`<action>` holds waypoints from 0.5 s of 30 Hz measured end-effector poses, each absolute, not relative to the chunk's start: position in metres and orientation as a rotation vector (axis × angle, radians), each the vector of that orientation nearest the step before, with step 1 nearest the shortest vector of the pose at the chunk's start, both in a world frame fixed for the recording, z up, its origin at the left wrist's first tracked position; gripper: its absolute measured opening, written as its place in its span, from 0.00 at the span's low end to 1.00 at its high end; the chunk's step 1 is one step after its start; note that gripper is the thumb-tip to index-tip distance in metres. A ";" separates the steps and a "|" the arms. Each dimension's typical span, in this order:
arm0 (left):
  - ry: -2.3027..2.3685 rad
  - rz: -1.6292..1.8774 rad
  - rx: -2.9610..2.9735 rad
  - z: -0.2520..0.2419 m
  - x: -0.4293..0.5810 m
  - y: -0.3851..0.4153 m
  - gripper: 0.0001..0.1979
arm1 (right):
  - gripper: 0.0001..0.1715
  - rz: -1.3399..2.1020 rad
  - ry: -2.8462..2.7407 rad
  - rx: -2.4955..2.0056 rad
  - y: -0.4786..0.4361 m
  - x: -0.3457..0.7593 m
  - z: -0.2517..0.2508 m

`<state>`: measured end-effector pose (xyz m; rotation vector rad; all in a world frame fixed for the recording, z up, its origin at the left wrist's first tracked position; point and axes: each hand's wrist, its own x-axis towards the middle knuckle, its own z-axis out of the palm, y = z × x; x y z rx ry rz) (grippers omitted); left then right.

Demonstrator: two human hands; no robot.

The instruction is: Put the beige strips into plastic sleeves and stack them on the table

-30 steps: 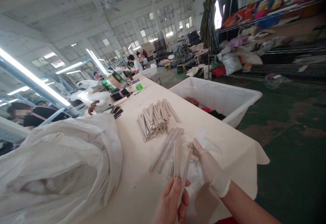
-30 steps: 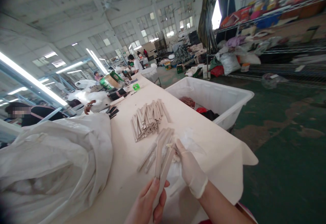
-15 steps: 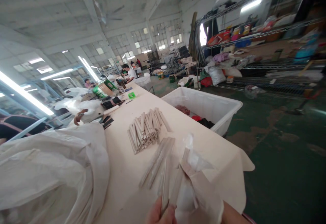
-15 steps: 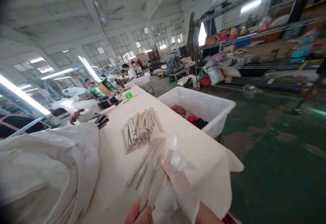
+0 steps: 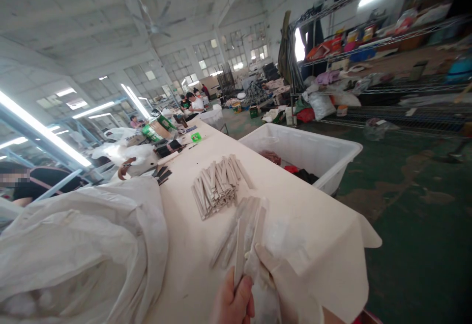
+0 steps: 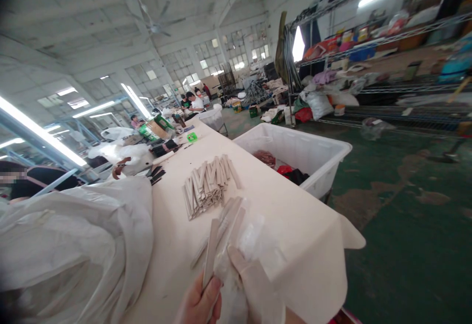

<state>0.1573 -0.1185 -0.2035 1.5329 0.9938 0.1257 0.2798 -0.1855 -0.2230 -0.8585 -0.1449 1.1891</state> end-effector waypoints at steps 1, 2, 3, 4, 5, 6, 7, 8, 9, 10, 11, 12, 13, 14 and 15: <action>0.982 0.116 1.560 -0.205 0.157 -0.117 0.21 | 0.20 1.197 -0.145 -0.854 -0.187 0.280 -0.223; 0.979 0.111 1.591 -0.207 0.155 -0.116 0.21 | 0.19 1.203 -0.143 -0.848 -0.189 0.281 -0.223; 0.981 0.105 1.625 -0.209 0.153 -0.116 0.21 | 0.19 1.210 -0.139 -0.841 -0.191 0.284 -0.223; 0.984 0.096 1.653 -0.210 0.152 -0.116 0.21 | 0.20 1.217 -0.135 -0.833 -0.192 0.287 -0.223; 0.985 0.086 1.668 -0.212 0.151 -0.117 0.20 | 0.22 1.227 -0.130 -0.825 -0.193 0.288 -0.223; 0.981 0.077 1.673 -0.213 0.151 -0.118 0.20 | 0.24 1.240 -0.127 -0.819 -0.193 0.287 -0.223; 0.969 0.068 1.672 -0.214 0.152 -0.119 0.20 | 0.25 1.251 -0.124 -0.818 -0.192 0.284 -0.224; 0.953 0.061 1.675 -0.214 0.155 -0.119 0.19 | 0.27 1.277 -0.126 -0.808 -0.190 0.280 -0.226; 0.938 0.055 1.688 -0.214 0.158 -0.119 0.18 | 0.27 1.314 -0.125 -0.785 -0.188 0.275 -0.227; 0.935 0.049 1.719 -0.214 0.161 -0.117 0.16 | 0.27 1.354 -0.113 -0.749 -0.186 0.271 -0.229; 0.945 0.048 1.779 -0.214 0.165 -0.114 0.14 | 0.27 1.382 -0.084 -0.704 -0.184 0.270 -0.231; 0.966 0.056 1.870 -0.214 0.170 -0.108 0.13 | 0.25 1.386 -0.037 -0.657 -0.183 0.271 -0.233; 1.001 0.079 1.988 -0.214 0.174 -0.101 0.12 | 0.24 1.370 0.019 -0.612 -0.182 0.276 -0.235; 1.046 0.110 2.117 -0.214 0.178 -0.093 0.11 | 0.22 1.352 0.074 -0.568 -0.182 0.284 -0.237; 1.097 0.144 2.244 -0.214 0.183 -0.084 0.11 | 0.21 1.328 0.123 -0.528 -0.181 0.293 -0.239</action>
